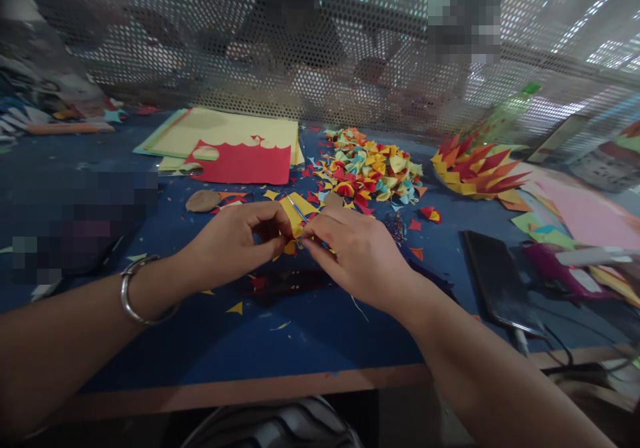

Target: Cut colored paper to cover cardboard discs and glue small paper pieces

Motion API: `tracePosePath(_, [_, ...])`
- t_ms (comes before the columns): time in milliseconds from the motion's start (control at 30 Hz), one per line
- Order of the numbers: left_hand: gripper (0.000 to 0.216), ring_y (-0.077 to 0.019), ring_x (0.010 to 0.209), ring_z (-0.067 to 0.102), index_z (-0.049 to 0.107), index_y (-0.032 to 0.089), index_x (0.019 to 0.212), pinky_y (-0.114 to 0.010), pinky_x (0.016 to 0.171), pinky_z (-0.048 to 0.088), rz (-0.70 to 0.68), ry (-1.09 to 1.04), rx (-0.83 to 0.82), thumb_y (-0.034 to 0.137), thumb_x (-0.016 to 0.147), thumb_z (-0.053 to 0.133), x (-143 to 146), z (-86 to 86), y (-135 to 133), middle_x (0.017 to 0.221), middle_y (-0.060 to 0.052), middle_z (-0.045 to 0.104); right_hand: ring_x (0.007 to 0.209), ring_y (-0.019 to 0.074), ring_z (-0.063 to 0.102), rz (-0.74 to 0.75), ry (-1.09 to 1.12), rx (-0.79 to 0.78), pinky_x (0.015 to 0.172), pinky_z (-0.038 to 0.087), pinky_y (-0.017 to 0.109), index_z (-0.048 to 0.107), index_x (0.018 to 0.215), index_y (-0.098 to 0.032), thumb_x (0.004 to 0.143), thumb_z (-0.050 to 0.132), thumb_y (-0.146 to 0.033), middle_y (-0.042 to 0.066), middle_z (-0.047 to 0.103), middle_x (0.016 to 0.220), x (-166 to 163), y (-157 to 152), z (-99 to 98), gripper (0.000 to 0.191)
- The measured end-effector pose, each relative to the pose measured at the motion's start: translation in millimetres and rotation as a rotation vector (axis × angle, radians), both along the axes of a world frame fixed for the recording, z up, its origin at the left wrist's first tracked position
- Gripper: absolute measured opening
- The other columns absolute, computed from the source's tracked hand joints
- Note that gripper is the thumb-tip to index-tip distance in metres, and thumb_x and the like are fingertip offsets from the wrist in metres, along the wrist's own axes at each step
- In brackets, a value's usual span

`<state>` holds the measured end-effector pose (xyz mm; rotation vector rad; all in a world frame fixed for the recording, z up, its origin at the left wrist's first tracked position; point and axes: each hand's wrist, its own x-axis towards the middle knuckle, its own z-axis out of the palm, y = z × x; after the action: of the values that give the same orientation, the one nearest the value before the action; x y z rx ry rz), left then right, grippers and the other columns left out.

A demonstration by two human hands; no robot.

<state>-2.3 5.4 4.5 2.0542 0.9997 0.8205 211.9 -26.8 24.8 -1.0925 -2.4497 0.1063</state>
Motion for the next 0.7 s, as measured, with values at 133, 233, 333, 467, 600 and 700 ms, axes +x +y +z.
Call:
tracePosePath(133, [0.012,-0.0111,0.061,0.059,0.066,0.018,0.078,-0.023,0.057,0.043,0.003,0.011,-0.004,0.011,0.072,0.059,0,0.3,-1,0.071,0.003,0.067,0.082,0.0174,0.063,0.0,0.022,0.004,0.076,0.047,0.03,0.068,0.095,-0.015,0.097,0.057,-0.019,0.006,0.067,0.087,-1,0,-0.9,0.012])
tracePosePath(233, [0.013,-0.0098,0.061,0.058,0.066,0.018,0.08,-0.022,0.058,0.043,-0.003,-0.029,-0.068,0.01,0.073,0.059,0,-1.1,0,0.071,0.003,0.066,0.079,0.0159,0.062,0.002,0.081,0.012,0.073,0.046,0.028,0.069,0.094,-0.015,0.096,0.06,-0.019,0.005,0.066,0.085,-1,1,-2.0,0.01])
tracePosePath(333, [0.011,-0.0092,0.059,0.057,0.064,0.017,0.082,-0.022,0.056,0.042,-0.013,-0.118,-0.183,0.01,0.074,0.06,0,-4.9,3,0.069,0.003,0.065,0.074,0.013,0.061,-0.015,0.169,0.003,0.069,0.047,0.025,0.07,0.098,-0.016,0.095,0.062,-0.021,0.003,0.065,0.083,0,0,-1.7,0.01])
tracePosePath(467, [0.008,-0.0112,0.064,0.063,0.062,0.016,0.082,-0.024,0.061,0.048,-0.018,-0.274,-0.358,0.015,0.075,0.067,2,-9.8,7,0.072,0.001,0.067,0.073,0.0108,0.063,-0.082,0.252,0.001,0.068,0.048,0.023,0.071,0.099,-0.018,0.095,0.064,-0.021,0.001,0.069,0.086,-1,-2,0.6,0.009])
tracePosePath(600, [0.013,-0.0124,0.068,0.068,0.061,0.016,0.081,-0.026,0.068,0.055,-0.012,-0.416,-0.472,0.019,0.075,0.072,4,-10.8,7,0.074,0.001,0.069,0.073,0.0098,0.064,-0.13,0.313,-0.005,0.068,0.049,0.021,0.071,0.1,-0.02,0.094,0.065,-0.02,-0.001,0.072,0.087,-3,-3,0.6,0.008])
tracePosePath(700, [0.014,-0.0128,0.069,0.069,0.061,0.016,0.081,-0.027,0.071,0.057,-0.013,-0.469,-0.47,0.019,0.076,0.073,4,-11.0,7,0.075,0.001,0.07,0.075,0.0097,0.066,-0.13,0.368,-0.048,0.07,0.052,0.021,0.07,0.103,-0.021,0.094,0.065,-0.02,-0.002,0.073,0.09,-4,-3,-1.8,0.01])
